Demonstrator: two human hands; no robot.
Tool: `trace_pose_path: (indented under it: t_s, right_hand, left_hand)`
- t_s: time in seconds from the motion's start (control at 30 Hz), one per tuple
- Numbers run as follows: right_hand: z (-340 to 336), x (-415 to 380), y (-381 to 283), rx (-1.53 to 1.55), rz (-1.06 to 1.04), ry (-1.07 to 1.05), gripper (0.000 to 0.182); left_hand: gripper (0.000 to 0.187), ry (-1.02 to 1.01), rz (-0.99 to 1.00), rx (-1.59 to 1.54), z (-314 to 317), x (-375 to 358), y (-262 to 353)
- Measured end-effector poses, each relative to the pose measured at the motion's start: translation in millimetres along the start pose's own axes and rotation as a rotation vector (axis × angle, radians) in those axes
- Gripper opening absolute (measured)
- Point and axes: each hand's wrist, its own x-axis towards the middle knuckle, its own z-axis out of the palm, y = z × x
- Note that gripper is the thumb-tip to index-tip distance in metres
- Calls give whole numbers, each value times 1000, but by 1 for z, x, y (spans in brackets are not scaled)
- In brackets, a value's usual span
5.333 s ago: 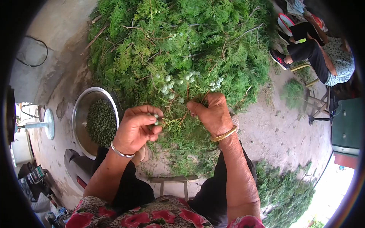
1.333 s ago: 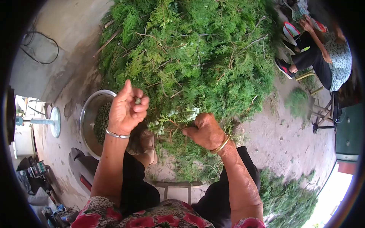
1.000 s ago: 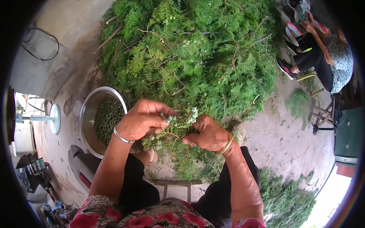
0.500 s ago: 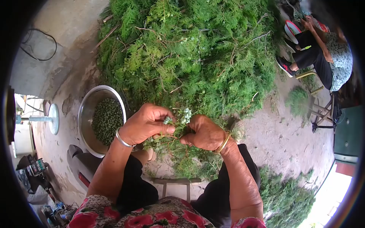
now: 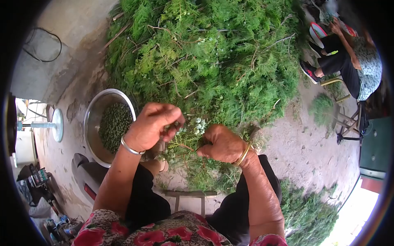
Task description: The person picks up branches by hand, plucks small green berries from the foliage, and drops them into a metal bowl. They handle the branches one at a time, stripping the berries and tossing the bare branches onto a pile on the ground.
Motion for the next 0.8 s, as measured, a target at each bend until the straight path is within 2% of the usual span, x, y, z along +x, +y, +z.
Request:
trace_pose_path:
  t_s: [0.07,0.23,0.3,0.33,0.47,0.53,0.67,0.8]
  right_hand:
    - [4,3,4,35,-10,-14,19]
    - [3,4,3,21,-24,-18,18]
    - [4,4,4,31,-51,-22,19]
    - [4,3,0,33,-28,-10,19]
    - [-1,-4,-8,86,52,45,21]
    - [-1,-1,15,89,5,101,24]
    - [-5,0,15,-13,-25,192,36]
    - [-5,0,7,26,21,153,22]
  left_hand:
    - [21,-71,52,297,5,-1,-3]
    - [12,-226,119,501,1,1,-5]
    - [8,-84,47,315,0,1,-10]
    - [8,-83,45,314,-1,1,-10]
    - [6,139,156,135,-15,4,-4]
    - [7,117,134,-128,-30,4,5]
    - [9,71,110,-210,-25,0,7]
    - [16,60,24,-84,-14,1,-1]
